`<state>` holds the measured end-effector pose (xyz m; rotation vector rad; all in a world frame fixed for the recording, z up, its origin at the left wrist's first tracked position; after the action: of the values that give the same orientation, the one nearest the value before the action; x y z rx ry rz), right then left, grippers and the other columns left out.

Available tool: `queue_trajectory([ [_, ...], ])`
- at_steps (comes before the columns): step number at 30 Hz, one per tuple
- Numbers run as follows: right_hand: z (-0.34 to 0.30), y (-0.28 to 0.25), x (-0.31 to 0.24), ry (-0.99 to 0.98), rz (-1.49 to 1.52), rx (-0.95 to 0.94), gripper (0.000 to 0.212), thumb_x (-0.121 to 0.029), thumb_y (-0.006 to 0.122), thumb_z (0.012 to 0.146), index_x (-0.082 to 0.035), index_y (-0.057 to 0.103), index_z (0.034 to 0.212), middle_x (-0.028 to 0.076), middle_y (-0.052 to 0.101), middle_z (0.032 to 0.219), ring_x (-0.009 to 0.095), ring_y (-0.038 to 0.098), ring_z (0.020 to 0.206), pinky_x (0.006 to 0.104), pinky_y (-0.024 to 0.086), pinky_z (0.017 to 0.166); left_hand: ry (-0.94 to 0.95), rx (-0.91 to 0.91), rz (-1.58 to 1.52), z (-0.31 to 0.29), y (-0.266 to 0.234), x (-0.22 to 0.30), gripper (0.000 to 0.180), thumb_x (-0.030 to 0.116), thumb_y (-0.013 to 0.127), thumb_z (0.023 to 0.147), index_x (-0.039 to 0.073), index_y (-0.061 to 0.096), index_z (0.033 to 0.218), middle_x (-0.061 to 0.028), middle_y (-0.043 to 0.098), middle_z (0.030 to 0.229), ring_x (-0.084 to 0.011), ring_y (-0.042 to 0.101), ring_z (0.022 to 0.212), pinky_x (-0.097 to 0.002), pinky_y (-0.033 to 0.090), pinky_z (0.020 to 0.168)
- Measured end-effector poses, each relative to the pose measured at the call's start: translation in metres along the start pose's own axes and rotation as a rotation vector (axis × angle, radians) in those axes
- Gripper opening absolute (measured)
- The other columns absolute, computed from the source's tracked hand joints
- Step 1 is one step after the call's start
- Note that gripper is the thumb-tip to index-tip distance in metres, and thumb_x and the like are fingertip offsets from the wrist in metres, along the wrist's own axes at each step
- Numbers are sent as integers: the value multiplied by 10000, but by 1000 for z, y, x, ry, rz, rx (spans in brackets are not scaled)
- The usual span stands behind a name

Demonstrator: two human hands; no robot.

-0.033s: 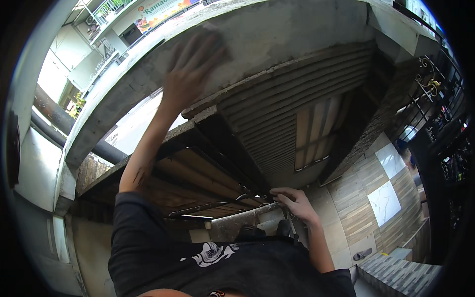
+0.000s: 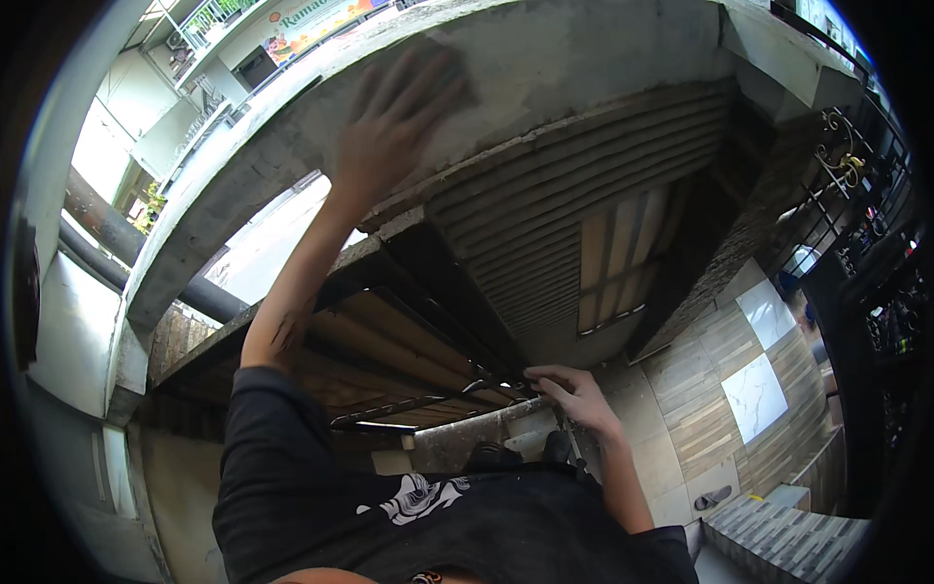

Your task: The person is sanding and scraping a concrete ledge above a gate using sandpaper and a metal scraper.

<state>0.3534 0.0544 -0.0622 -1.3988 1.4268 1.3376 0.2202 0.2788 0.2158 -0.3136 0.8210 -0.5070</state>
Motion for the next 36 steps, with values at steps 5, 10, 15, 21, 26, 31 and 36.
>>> queue_trajectory([
  [5, 9, 16, -17, -105, -142, -79, 289, -131, 530, 920, -23, 598, 1179, 97, 632, 1137, 162, 601, 1035, 280, 476, 862, 24, 41, -16, 37, 37, 31, 554, 116, 556, 774, 262, 509, 1307, 20, 394, 1438, -201, 349, 1335, -440, 220, 1131],
  [10, -18, -24, 3, -139, -299, -69, 331, -199, 560, 895, -45, 604, 1185, 77, 663, 1035, 105, 577, 912, 267, 460, 811, -64, -83, -11, -27, -2, -3, 589, 94, 564, 753, 284, 510, 1308, 30, 381, 1447, -197, 346, 1337, -442, 217, 1126],
  [15, -45, -45, 9, 9, -332, -132, 341, -194, 560, 900, -45, 590, 1205, 95, 639, 1132, 169, 579, 1034, 294, 437, 908, -134, -139, 68, -51, -10, -12, 615, 93, 570, 751, 310, 495, 1322, 35, 371, 1454, -203, 322, 1354, -452, 185, 1133],
  [21, -7, -25, -21, -129, -491, -213, 373, -273, 546, 892, -69, 591, 1202, 133, 630, 1147, 248, 602, 1045, 326, 449, 899, -44, 10, 31, 52, 36, 30, 601, 115, 580, 771, 300, 476, 1333, 24, 360, 1461, -213, 324, 1349, -469, 211, 1118],
  [26, -7, -23, -12, -115, -455, -183, 369, -234, 560, 894, -45, 580, 1209, 120, 619, 1180, 214, 580, 1080, 314, 424, 939, 31, -58, 34, 11, 23, 20, 543, 156, 582, 802, 279, 493, 1324, 9, 377, 1448, -225, 335, 1341, -465, 226, 1115],
  [31, -31, -40, 27, -98, -423, -216, 375, -250, 543, 905, -48, 576, 1218, 133, 614, 1186, 224, 570, 1099, 316, 414, 951, -62, -164, 89, -43, -1, 3, 554, 134, 576, 770, 302, 522, 1296, 39, 405, 1430, -200, 380, 1313, -444, 243, 1110],
  [36, -19, -39, 2, -102, -518, -177, 388, -275, 537, 885, -50, 588, 1197, 147, 626, 1152, 263, 589, 1071, 333, 430, 935, -22, 1, -25, 29, 30, 32, 557, 125, 580, 761, 288, 527, 1291, 40, 396, 1434, -193, 356, 1327, -437, 244, 1110],
])
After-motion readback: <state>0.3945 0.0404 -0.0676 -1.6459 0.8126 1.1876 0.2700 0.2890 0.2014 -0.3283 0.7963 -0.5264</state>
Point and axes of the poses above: each hand's wrist, its own z-axis towards the middle knuckle, its own y-axis out of the palm, x = y × z, the point moved 4 cm from there along z, towards the middle knuckle
